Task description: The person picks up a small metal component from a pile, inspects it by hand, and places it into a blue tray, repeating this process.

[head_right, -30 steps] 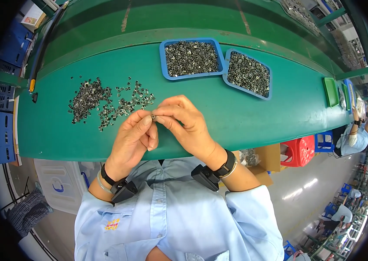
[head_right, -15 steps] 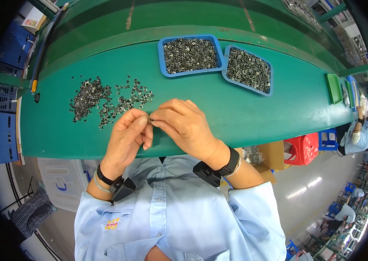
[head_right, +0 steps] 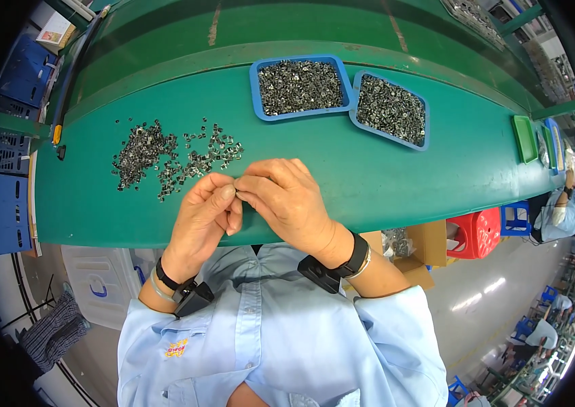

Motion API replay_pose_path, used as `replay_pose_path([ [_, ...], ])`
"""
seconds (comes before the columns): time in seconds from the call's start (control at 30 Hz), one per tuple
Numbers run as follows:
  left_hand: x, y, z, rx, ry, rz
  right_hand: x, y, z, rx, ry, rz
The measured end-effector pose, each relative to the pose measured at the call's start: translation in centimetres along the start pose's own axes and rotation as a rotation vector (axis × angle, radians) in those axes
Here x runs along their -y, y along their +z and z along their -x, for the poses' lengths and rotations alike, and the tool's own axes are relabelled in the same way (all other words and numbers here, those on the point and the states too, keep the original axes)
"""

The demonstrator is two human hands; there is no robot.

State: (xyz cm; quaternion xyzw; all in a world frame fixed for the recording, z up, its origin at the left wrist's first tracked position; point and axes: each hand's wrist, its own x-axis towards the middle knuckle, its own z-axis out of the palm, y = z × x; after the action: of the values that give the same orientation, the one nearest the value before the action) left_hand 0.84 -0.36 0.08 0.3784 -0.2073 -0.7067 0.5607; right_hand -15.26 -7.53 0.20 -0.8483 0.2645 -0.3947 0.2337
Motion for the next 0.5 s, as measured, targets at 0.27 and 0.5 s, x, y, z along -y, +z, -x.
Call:
replay_pose_path([
  [0.27,-0.7,0.9,0.4,0.031,-0.030,0.095,-1.5,0.1,-0.1,0.030,0.106,-0.314],
  [0.5,-0.2,0.3,0.6,-0.011,0.017,-0.027,-1.8,-0.6,-0.8,0.144,-0.090,-0.168],
])
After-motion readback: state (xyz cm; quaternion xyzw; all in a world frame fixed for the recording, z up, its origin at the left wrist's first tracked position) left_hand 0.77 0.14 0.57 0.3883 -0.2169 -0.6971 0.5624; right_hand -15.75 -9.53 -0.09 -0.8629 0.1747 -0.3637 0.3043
